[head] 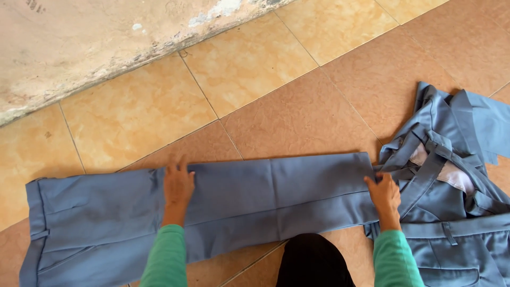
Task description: Folding blue trousers on the floor and stacking them neatly into a pile.
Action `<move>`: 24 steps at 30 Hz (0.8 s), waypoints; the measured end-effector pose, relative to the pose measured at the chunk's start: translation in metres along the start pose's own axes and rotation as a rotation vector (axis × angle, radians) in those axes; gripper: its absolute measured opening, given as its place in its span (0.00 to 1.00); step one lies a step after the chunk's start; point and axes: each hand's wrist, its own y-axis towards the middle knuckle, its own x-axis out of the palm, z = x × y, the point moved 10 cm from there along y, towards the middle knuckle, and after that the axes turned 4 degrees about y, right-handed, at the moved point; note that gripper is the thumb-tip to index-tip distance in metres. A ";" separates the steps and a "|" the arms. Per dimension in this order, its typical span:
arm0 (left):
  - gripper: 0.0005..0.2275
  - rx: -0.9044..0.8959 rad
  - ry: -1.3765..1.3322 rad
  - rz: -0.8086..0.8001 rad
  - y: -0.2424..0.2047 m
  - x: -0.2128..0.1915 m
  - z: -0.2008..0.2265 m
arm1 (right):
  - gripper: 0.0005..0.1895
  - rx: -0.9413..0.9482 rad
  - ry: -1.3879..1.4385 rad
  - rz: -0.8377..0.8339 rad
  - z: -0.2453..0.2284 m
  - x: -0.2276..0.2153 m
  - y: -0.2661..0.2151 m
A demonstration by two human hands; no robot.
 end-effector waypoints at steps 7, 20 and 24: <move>0.22 0.378 -0.345 0.246 -0.169 -0.040 0.162 | 0.41 0.083 -0.159 -0.174 0.012 0.003 -0.067; 0.33 0.351 -0.329 -0.141 -0.244 -0.041 0.215 | 0.14 -0.286 1.335 -0.497 -0.277 -0.212 -0.200; 0.21 0.463 -0.179 -0.042 -0.262 0.001 0.264 | 0.20 -0.559 1.213 -0.593 -0.382 -0.148 -0.259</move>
